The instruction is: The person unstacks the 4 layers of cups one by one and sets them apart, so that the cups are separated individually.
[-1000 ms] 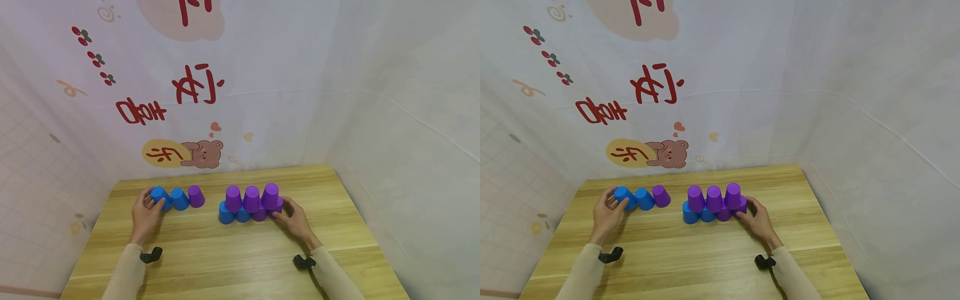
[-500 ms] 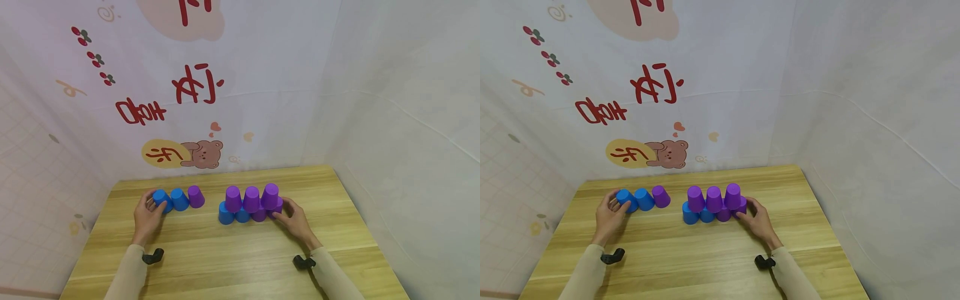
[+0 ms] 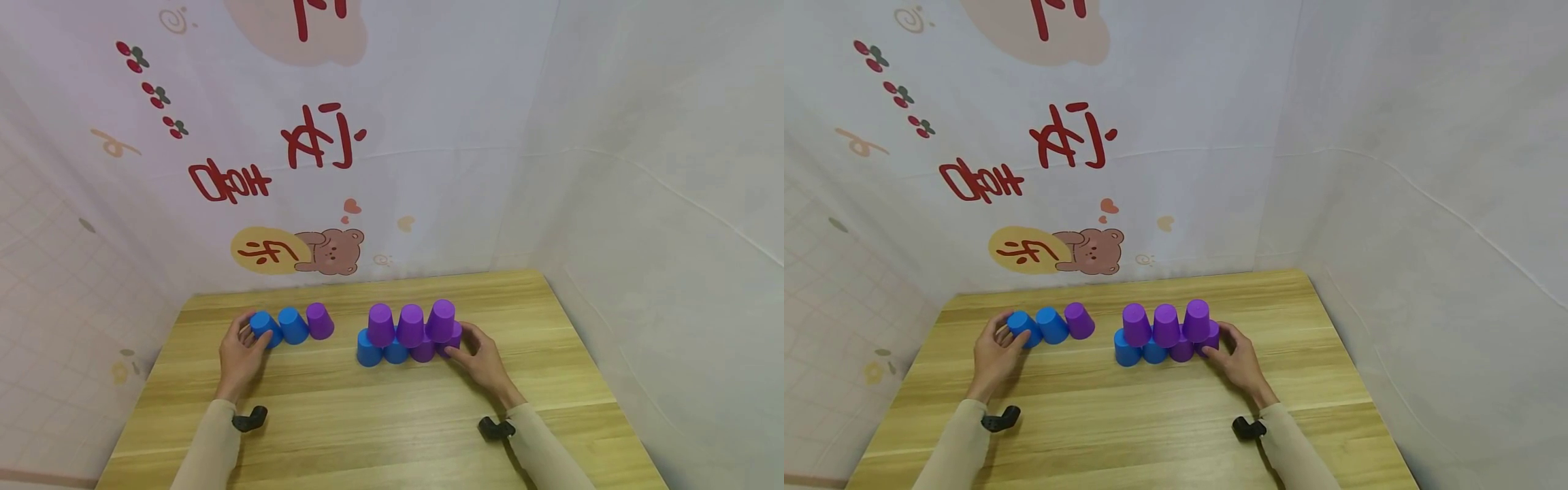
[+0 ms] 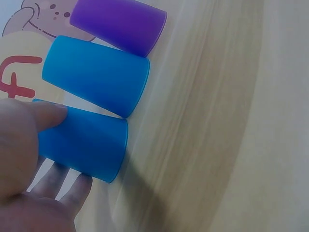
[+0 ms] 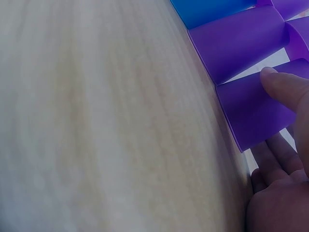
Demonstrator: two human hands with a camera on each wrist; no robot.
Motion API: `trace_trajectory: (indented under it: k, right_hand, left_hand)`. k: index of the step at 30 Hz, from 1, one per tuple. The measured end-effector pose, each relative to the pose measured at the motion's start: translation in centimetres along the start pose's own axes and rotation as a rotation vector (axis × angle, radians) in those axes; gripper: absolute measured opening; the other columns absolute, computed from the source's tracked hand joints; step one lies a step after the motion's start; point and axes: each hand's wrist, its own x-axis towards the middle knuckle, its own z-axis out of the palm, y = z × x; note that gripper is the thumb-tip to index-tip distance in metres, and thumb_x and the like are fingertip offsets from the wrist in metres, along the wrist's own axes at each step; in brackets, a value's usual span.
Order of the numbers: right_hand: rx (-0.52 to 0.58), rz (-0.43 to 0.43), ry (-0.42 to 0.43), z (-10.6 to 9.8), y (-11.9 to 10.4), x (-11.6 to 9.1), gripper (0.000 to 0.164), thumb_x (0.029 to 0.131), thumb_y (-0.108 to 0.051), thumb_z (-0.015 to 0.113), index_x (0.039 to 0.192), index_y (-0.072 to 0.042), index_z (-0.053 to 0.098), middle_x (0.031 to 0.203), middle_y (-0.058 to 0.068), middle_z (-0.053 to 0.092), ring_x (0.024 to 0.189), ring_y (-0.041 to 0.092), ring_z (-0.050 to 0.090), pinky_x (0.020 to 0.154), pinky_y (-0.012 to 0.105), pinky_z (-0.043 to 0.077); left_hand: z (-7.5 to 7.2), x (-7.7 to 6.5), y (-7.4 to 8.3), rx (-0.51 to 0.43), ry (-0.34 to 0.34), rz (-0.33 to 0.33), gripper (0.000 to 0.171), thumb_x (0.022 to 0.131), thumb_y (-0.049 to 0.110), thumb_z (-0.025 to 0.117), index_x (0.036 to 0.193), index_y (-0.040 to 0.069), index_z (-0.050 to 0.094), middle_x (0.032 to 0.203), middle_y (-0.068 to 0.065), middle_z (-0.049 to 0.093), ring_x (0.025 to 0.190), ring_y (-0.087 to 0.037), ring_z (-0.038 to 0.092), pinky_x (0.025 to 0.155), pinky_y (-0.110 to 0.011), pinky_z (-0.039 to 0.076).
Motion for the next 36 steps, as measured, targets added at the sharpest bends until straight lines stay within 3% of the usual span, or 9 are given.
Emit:
trace_trajectory:
  k: [9,19,28,36]
  right_hand:
    - [0.012,-0.001,0.000,0.1,0.2,-0.1,0.059,0.096,-0.011,0.090,0.150,-0.008,0.066,0.155,0.019,0.070,0.153,0.030,0.061,0.123,0.008,0.042]
    - [0.015,0.020,-0.011,0.1,-0.1,-0.1,0.061,0.096,-0.011,0.091,0.151,-0.008,0.065,0.155,0.017,0.070,0.153,0.039,0.059,0.123,0.009,0.043]
    - [0.032,0.018,-0.018,0.0,-0.1,0.0,0.061,0.097,-0.010,0.090,0.152,-0.007,0.064,0.157,0.018,0.069,0.155,0.041,0.057,0.123,0.009,0.042]
    - [0.043,0.024,-0.026,-0.1,-0.3,0.0,0.062,0.097,-0.010,0.089,0.153,-0.007,0.063,0.158,0.020,0.067,0.156,0.037,0.057,0.123,0.008,0.042]
  left_hand:
    - [0.0,0.0,-0.3,0.022,0.001,0.026,0.063,0.108,0.004,0.075,0.165,0.003,0.049,0.170,-0.028,0.052,0.161,-0.048,0.052,0.124,-0.046,0.047]
    - [-0.2,-0.2,0.0,0.014,-0.022,-0.002,0.068,0.107,0.007,0.076,0.168,0.003,0.045,0.174,-0.026,0.048,0.164,-0.049,0.047,0.130,-0.056,0.044]
    - [-0.9,-0.3,0.1,0.030,-0.073,-0.056,0.096,0.105,0.036,0.083,0.180,0.016,0.027,0.189,-0.013,0.027,0.176,-0.044,0.025,0.141,-0.064,0.029]
    - [-1.1,-0.5,0.8,0.076,-0.092,-0.087,0.110,0.101,0.058,0.081,0.183,0.032,0.014,0.193,-0.006,0.008,0.178,-0.049,0.008,0.135,-0.088,0.015]
